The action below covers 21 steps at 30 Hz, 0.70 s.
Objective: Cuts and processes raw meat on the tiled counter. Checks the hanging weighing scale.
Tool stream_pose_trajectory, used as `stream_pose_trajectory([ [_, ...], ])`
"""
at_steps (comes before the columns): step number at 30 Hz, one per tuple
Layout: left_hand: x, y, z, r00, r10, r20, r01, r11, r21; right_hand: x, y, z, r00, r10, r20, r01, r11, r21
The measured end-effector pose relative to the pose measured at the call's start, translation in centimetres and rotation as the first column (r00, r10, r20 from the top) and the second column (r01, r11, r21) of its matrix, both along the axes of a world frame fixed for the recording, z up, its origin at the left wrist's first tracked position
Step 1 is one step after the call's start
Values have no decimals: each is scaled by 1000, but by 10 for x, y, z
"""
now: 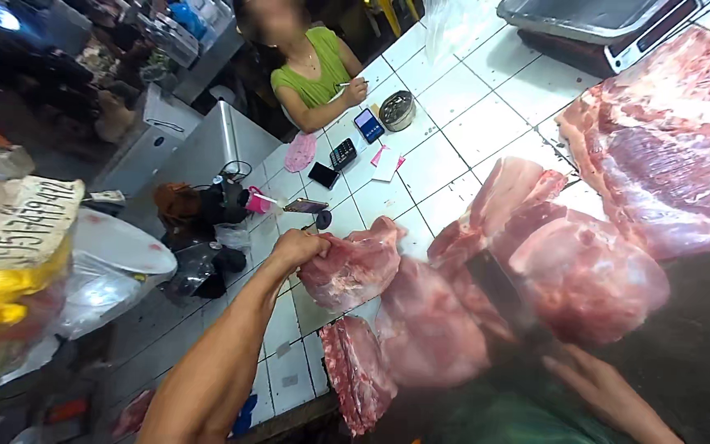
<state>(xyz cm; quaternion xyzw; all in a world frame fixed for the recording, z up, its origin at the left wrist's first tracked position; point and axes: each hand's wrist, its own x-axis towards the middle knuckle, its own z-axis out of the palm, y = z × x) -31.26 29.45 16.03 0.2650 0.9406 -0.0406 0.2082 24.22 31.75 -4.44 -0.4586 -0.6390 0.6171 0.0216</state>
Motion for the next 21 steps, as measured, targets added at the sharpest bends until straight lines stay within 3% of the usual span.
stream_pose_trajectory([
  [3, 19, -11, 7, 963, 238, 126, -257, 951, 174, 14, 18, -2, 1000, 16, -1, -16, 999, 33],
  [5, 30, -21, 0, 920, 318, 230, -375, 886, 274, 17, 27, 0, 999, 37, 8, -37, 999, 33],
  [7, 26, -39, -33, 909, 319, 268, -398, 856, 330, 12, 33, 3, 998, 61, 14, -61, 998, 35],
  [10, 16, -64, -102, 905, 365, 220, -415, 873, 257, 1, 35, 10, 997, 78, 12, -78, 997, 1],
  [12, 15, -77, -125, 883, 400, 246, -462, 832, 307, -10, 33, 18, 995, 98, 20, -98, 995, -21],
  [15, 19, -84, -129, 919, 315, 235, -389, 815, 428, -42, 23, 34, 992, 123, 20, -124, 992, 20],
  [17, 24, -81, -136, 972, 202, 118, -234, 852, 469, -80, 23, 45, 987, 158, 12, -158, 985, 73],
  [19, 29, -82, -151, 995, 90, -47, -60, 894, 444, -133, 32, 58, 977, 211, 34, -213, 971, 110],
  [21, 36, -83, -158, 989, 82, -126, -29, 925, 378, -192, 48, 68, 957, 282, 67, -289, 944, 159],
])
